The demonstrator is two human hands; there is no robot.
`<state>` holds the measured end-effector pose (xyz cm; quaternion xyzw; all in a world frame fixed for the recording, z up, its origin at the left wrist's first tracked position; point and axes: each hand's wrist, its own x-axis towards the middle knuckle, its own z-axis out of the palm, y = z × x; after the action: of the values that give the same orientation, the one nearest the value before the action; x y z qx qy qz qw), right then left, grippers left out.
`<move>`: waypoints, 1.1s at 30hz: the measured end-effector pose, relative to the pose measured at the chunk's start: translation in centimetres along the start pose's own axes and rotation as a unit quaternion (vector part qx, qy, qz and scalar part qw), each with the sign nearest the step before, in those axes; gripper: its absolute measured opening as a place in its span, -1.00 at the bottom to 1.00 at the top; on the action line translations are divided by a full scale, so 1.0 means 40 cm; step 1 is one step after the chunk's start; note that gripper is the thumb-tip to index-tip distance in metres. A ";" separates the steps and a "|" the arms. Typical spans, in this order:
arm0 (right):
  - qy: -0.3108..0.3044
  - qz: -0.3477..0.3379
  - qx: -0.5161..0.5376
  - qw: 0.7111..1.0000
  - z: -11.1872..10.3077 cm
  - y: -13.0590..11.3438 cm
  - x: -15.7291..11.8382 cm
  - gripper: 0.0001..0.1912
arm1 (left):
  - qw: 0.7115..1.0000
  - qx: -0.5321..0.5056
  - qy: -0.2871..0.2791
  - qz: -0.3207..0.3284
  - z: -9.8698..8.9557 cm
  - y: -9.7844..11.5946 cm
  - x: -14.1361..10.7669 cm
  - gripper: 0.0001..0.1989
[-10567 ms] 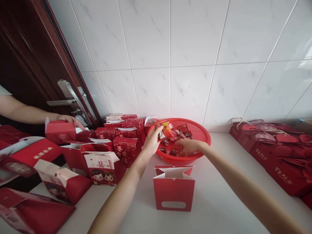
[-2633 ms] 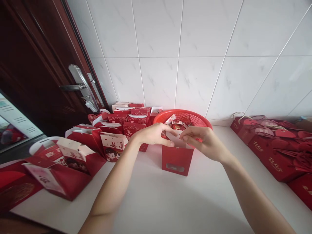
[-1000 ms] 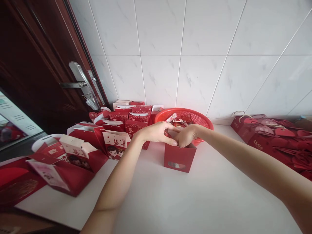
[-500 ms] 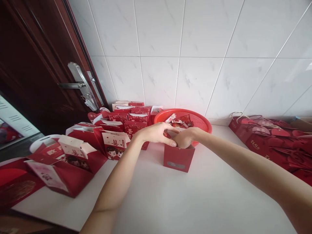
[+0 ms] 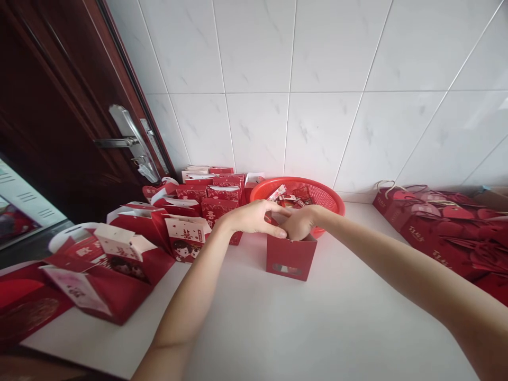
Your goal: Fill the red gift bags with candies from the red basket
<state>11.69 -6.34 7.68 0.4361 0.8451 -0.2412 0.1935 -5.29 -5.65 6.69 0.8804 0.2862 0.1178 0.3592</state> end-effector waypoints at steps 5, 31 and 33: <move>-0.037 -0.020 0.006 0.999 -0.033 0.011 -0.076 -0.76 | 1.000 -0.021 0.005 -0.004 0.004 -0.010 0.009 -0.48; 0.416 -0.108 0.397 0.811 0.220 0.163 -0.098 -0.60 | 0.999 0.039 0.032 0.013 0.020 -0.009 0.020 -0.65; 0.427 -0.103 0.388 0.810 0.223 0.165 -0.095 -0.59 | 0.998 0.050 0.043 0.015 0.022 -0.012 0.023 -0.67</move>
<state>20.30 -10.61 0.93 0.4448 0.7186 -0.3570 -0.3980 -4.39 -5.33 5.71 0.8956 0.2937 0.1466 0.3003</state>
